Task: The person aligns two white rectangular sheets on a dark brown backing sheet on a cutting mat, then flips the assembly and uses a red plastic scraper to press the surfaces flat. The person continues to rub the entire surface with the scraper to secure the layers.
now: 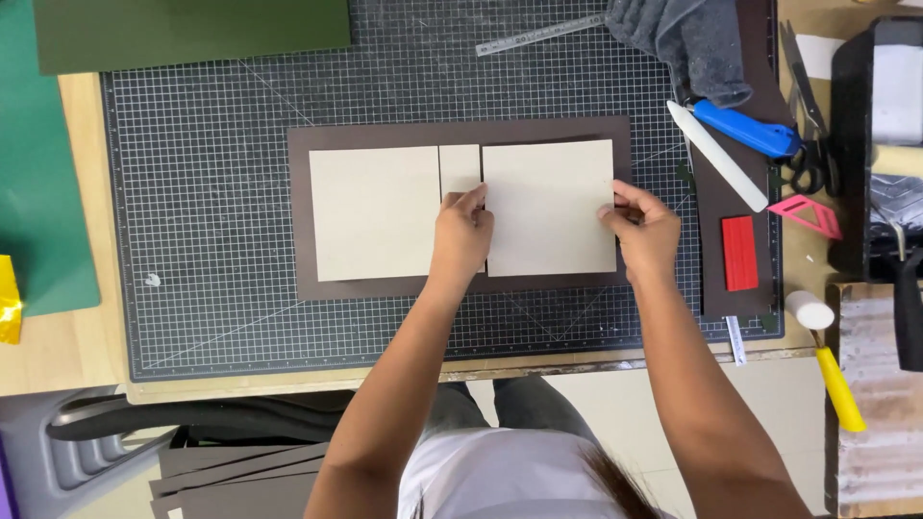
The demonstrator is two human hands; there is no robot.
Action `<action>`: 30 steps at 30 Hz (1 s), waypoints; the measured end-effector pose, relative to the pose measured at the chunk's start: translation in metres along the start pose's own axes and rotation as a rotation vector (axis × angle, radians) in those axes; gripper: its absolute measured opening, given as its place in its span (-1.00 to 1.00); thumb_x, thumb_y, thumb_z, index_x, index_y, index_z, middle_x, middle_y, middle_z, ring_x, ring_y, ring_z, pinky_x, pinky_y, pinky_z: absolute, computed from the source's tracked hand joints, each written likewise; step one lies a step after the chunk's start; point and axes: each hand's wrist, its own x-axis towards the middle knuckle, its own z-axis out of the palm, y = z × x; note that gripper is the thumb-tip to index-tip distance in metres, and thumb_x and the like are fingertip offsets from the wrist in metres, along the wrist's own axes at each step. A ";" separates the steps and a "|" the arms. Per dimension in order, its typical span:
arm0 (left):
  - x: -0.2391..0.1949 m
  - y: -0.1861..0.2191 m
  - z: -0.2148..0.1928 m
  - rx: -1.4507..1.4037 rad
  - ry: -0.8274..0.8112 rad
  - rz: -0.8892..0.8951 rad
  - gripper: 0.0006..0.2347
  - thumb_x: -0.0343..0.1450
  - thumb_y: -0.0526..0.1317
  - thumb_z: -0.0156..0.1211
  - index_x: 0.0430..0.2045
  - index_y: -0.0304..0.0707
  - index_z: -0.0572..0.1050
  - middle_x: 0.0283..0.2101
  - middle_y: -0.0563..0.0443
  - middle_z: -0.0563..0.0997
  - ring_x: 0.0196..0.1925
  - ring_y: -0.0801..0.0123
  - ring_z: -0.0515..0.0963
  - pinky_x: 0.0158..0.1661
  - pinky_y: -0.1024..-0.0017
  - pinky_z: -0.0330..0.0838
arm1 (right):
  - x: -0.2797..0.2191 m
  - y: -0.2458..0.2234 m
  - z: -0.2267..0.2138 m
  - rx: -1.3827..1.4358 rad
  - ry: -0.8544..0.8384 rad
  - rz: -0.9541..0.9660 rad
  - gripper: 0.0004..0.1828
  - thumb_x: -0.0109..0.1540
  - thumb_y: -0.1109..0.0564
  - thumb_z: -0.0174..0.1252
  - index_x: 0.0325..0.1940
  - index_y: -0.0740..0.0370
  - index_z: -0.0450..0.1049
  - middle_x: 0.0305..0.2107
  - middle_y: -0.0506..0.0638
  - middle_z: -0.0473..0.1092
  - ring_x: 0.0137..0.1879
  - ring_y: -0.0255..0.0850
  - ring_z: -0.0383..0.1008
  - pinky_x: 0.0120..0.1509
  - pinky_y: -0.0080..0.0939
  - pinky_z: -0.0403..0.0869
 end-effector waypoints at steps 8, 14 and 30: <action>0.006 0.004 0.001 0.071 0.023 -0.002 -0.65 0.41 -0.42 0.05 0.10 -0.46 0.52 -0.04 -0.31 0.54 0.00 -0.06 0.68 -0.02 0.20 0.64 | 0.005 0.013 0.004 0.046 -0.019 -0.004 -0.50 0.10 0.40 0.41 0.13 0.27 0.58 -0.25 0.08 0.49 -0.14 -0.29 0.47 -0.01 -0.29 0.56; 0.011 0.001 0.005 0.107 0.034 0.013 -0.65 0.40 -0.43 0.05 0.08 -0.50 0.53 -0.06 -0.32 0.54 -0.03 -0.08 0.69 -0.04 0.21 0.66 | 0.007 0.019 0.004 0.055 -0.015 0.006 -0.48 0.09 0.40 0.42 0.14 0.26 0.58 -0.25 0.07 0.49 -0.16 -0.32 0.47 -0.02 -0.31 0.56; 0.008 0.016 0.003 0.197 0.045 0.015 -0.67 0.39 -0.44 0.08 0.06 -0.51 0.54 -0.10 -0.33 0.56 -0.08 -0.06 0.71 -0.10 0.24 0.68 | 0.007 0.015 0.005 0.031 -0.020 0.005 -0.47 0.10 0.40 0.41 0.15 0.24 0.58 -0.23 0.06 0.48 -0.16 -0.33 0.46 -0.04 -0.33 0.55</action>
